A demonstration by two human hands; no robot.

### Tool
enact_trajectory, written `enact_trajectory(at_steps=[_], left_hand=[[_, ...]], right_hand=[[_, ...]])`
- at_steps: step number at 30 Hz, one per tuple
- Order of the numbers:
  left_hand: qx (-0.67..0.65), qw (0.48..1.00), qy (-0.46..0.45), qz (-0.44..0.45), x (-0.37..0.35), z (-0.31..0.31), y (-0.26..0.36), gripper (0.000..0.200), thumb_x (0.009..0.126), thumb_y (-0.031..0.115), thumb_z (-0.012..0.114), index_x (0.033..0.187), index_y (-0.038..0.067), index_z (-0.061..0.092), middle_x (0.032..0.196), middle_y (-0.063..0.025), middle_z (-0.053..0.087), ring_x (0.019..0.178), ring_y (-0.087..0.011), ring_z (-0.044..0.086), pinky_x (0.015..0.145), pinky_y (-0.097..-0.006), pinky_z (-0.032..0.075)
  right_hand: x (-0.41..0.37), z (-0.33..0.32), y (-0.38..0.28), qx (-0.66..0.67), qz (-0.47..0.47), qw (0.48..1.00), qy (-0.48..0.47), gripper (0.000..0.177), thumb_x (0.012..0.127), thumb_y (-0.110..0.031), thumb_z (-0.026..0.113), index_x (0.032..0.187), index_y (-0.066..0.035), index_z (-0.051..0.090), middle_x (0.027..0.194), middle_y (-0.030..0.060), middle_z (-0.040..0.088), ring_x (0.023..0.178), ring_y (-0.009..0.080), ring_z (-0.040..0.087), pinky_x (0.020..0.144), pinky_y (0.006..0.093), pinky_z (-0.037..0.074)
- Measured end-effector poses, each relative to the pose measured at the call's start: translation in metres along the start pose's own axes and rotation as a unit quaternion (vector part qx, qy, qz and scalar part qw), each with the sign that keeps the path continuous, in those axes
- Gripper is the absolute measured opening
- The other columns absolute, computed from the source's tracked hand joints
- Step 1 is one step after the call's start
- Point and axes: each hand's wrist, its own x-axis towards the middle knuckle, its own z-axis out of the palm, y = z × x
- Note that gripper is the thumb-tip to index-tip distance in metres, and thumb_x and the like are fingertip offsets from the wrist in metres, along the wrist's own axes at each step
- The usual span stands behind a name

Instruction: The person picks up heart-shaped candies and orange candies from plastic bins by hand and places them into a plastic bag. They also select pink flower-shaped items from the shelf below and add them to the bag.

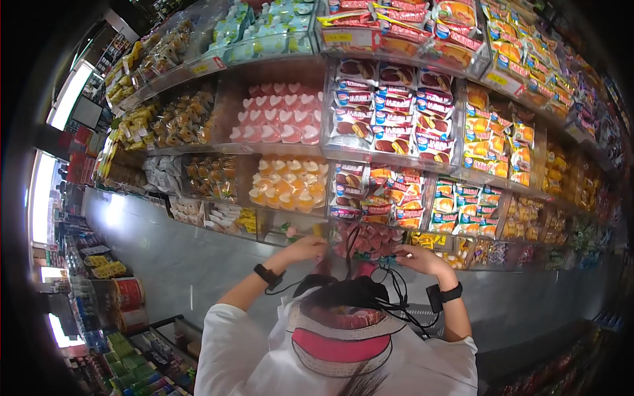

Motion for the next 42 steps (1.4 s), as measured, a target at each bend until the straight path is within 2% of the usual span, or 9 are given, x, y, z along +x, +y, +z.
enact_trajectory(at_steps=[5, 8, 14, 17, 24, 32, 35, 39, 42], left_hand=[[0.25, 0.962, 0.044, 0.1, 0.05, 0.044, -0.05, 0.029, 0.083, 0.025, 0.05, 0.097, 0.003, 0.061, 0.091, -0.0209, 0.061, 0.085, -0.0338, 0.06, 0.072, -0.0412, 0.048], [0.317, 0.948, 0.025, 0.036, 0.09, 0.052, -0.077, 0.028, 0.083, 0.025, 0.048, 0.094, 0.003, 0.061, 0.092, -0.0232, 0.061, 0.086, -0.0376, 0.059, 0.072, -0.0444, 0.047], [0.293, 0.933, 0.168, 0.124, 0.158, 0.066, -0.114, 0.03, 0.084, 0.016, 0.045, 0.107, 0.0, 0.056, 0.1, -0.0226, 0.059, 0.089, -0.0382, 0.058, 0.075, -0.0434, 0.047], [0.316, 0.925, 0.154, 0.143, 0.192, 0.073, -0.173, 0.036, 0.084, 0.017, 0.049, 0.114, -0.001, 0.051, 0.105, -0.0229, 0.058, 0.095, -0.0369, 0.057, 0.079, -0.041, 0.047], [0.108, 0.964, 0.214, 0.117, 0.159, 0.094, -0.128, 0.036, 0.079, 0.011, 0.051, 0.113, 0.0, 0.052, 0.1, -0.0246, 0.059, 0.092, -0.0377, 0.059, 0.079, -0.0431, 0.046], [0.287, 0.949, 0.074, 0.103, 0.208, 0.103, -0.194, 0.037, 0.074, 0.018, 0.057, 0.11, 0.008, 0.056, 0.117, -0.0179, 0.05, 0.112, -0.038, 0.046, 0.088, -0.0503, 0.038], [0.317, 0.936, 0.107, 0.105, 0.187, 0.101, -0.155, 0.032, 0.075, 0.018, 0.057, 0.106, 0.008, 0.056, 0.114, -0.02, 0.05, 0.113, -0.0377, 0.044, 0.089, -0.0488, 0.036], [0.263, 0.925, 0.172, 0.215, 0.144, 0.101, -0.092, 0.038, 0.073, 0.012, 0.063, 0.107, 0.004, 0.049, 0.103, -0.0233, 0.053, 0.102, -0.0378, 0.051, 0.083, -0.0452, 0.041], [0.191, 0.906, 0.225, 0.303, 0.146, 0.086, -0.089, 0.047, 0.07, 0.008, 0.069, 0.109, 0.002, 0.043, 0.092, -0.022, 0.055, 0.09, -0.0331, 0.056, 0.076, -0.0414, 0.044]], right_hand=[[0.027, 0.037, 0.077, -0.1, 0.07, 0.992, -0.007, 0.036, 0.082, -0.024, 0.061, 0.111, -0.005, 0.055, 0.095, 0.0148, 0.063, 0.088, 0.0267, 0.061, 0.077, 0.0337, 0.047], [0.057, 0.072, 0.113, -0.051, 0.085, 0.995, -0.001, 0.037, 0.081, -0.02, 0.06, 0.114, -0.006, 0.053, 0.094, 0.0165, 0.063, 0.089, 0.0259, 0.061, 0.078, 0.0343, 0.047], [0.131, 0.119, 0.13, 0.127, 0.083, 0.988, -0.009, 0.068, 0.076, -0.014, 0.058, 0.137, -0.011, 0.028, 0.094, 0.017, 0.062, 0.088, 0.0262, 0.061, 0.075, 0.0351, 0.047], [0.155, 0.146, 0.148, 0.106, 0.024, 0.989, 0.105, 0.082, 0.074, -0.017, 0.06, 0.142, -0.012, 0.015, 0.086, 0.016, 0.063, 0.081, 0.0297, 0.062, 0.071, 0.0365, 0.047], [0.175, 0.15, 0.136, 0.101, 0.185, 0.974, 0.084, 0.079, 0.067, -0.024, 0.067, 0.132, -0.009, 0.025, 0.109, 0.0201, 0.056, 0.097, 0.0283, 0.057, 0.075, 0.0358, 0.045], [0.185, 0.165, 0.168, 0.096, 0.162, 0.972, 0.142, 0.067, 0.074, -0.029, 0.068, 0.127, -0.006, 0.034, 0.113, 0.0157, 0.056, 0.107, 0.0314, 0.053, 0.089, 0.0384, 0.041], [0.201, 0.181, 0.208, 0.154, 0.091, 0.958, 0.223, 0.065, 0.063, -0.016, 0.077, 0.117, -0.004, 0.041, 0.095, 0.0084, 0.054, 0.087, 0.019, 0.053, 0.073, 0.0307, 0.046], [0.169, 0.136, 0.125, 0.338, 0.099, 0.928, 0.123, 0.061, 0.065, -0.017, 0.079, 0.113, -0.007, 0.043, 0.088, 0.0032, 0.052, 0.08, 0.0122, 0.052, 0.067, 0.0267, 0.046], [0.168, 0.111, 0.084, 0.187, 0.002, 0.981, 0.042, 0.059, 0.068, -0.026, 0.076, 0.113, -0.004, 0.046, 0.093, 0.0072, 0.056, 0.083, 0.0119, 0.055, 0.066, 0.0278, 0.047]])
